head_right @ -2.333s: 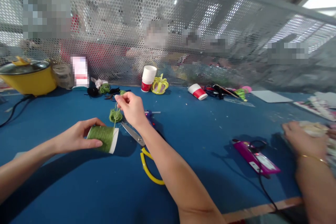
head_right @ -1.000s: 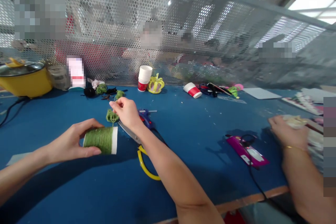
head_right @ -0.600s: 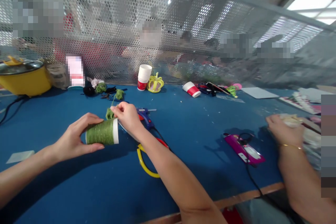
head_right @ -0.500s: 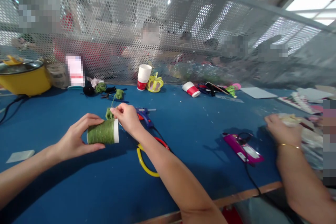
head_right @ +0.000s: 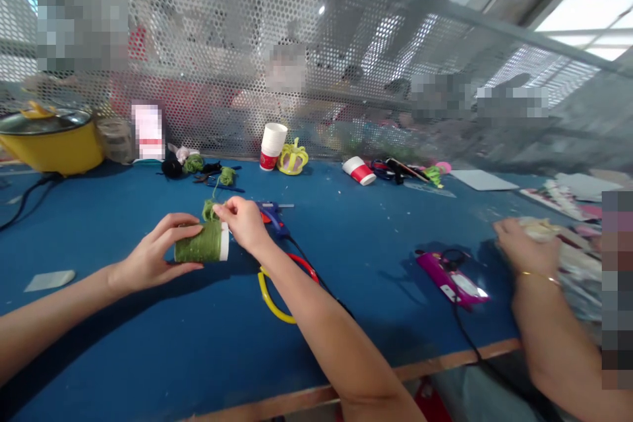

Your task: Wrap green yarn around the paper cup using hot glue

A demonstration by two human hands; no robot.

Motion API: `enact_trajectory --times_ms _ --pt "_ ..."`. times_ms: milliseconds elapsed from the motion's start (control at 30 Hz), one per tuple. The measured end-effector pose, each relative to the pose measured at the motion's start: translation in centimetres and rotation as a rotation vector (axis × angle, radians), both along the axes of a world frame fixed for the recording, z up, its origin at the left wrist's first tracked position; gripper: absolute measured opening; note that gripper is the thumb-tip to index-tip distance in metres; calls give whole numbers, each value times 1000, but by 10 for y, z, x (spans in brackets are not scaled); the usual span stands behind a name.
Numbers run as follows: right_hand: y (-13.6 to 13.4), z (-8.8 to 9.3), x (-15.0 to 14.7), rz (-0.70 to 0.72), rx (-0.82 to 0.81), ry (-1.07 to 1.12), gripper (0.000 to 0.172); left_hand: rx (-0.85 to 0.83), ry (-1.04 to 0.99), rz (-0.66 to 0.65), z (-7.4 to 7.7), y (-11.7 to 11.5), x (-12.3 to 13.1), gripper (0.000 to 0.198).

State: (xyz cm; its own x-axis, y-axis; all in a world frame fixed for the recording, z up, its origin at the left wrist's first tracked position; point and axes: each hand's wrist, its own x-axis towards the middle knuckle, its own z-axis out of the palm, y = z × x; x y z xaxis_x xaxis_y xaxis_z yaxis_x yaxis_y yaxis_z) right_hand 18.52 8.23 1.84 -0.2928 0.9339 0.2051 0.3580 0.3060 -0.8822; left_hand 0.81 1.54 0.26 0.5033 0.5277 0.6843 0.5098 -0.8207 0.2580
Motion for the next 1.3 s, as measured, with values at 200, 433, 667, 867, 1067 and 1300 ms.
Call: enact_trajectory --times_ms 200,433,667,867,1067,1300 --pt "-3 -4 0 -29 51 12 24 62 4 14 -5 -4 0 44" --pt "-20 9 12 -23 -235 17 39 89 -65 126 -11 -13 -2 40" --pt "-47 7 17 230 -260 155 31 -63 -70 141 -18 -16 0 42" --pt "-57 -1 12 189 -220 192 21 -353 -158 111 -18 -17 1 58" --pt "-55 -5 11 138 -441 311 18 -384 -112 47 -16 -18 1 50" --pt "-54 -5 9 70 -647 358 19 -350 -32 -7 -18 -22 3 54"
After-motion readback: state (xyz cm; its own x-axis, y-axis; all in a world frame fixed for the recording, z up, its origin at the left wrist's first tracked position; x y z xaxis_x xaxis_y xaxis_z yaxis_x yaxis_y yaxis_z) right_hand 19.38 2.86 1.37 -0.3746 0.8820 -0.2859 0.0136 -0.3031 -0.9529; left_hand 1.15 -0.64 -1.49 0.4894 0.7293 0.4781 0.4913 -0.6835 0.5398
